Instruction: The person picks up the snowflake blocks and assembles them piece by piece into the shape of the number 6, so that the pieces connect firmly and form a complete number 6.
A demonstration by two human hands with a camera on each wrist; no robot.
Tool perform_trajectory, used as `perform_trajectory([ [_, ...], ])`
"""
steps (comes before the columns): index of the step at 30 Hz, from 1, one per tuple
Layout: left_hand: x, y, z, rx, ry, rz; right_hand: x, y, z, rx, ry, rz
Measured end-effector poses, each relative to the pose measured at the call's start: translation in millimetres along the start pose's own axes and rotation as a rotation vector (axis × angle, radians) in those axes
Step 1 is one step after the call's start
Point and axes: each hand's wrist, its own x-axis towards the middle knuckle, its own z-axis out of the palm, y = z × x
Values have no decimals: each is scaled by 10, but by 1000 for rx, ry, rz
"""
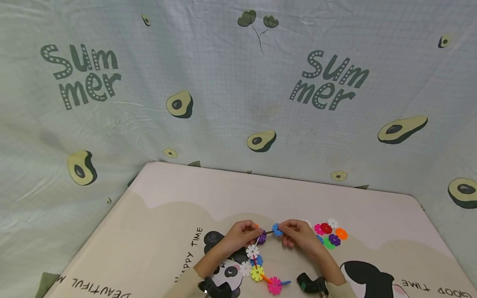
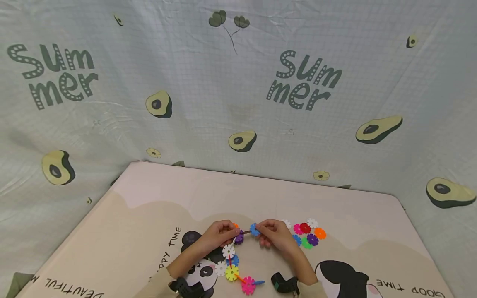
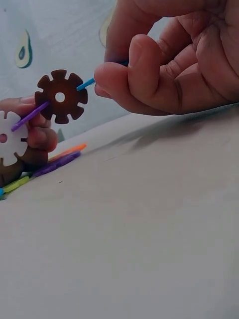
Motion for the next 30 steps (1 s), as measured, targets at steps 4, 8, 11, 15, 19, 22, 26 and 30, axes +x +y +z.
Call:
perform_trajectory([
  [4, 3, 0, 12, 6, -10, 8, -6, -14, 38, 26, 12, 17],
  [8, 4, -12, 14, 23, -6, 22, -1, -29, 100, 40, 66, 18],
  [11, 5, -20, 12, 40, 7, 34, 7, -37, 149, 37, 107, 11],
  [15, -2, -21, 5, 66, 27, 57, 16, -36, 186, 41, 132, 16],
  [19, -4, -29, -1, 81, 41, 69, 33, -12, 201, 53, 141, 33],
  [22, -6, -27, -3, 85, 48, 68, 38, 3, 213, 64, 145, 39],
  [26, -13, -27, -1, 91, 50, 71, 30, 17, 227, 76, 143, 34],
  [30, -16, -30, 3, 98, 63, 66, 25, 32, 235, 88, 134, 16],
])
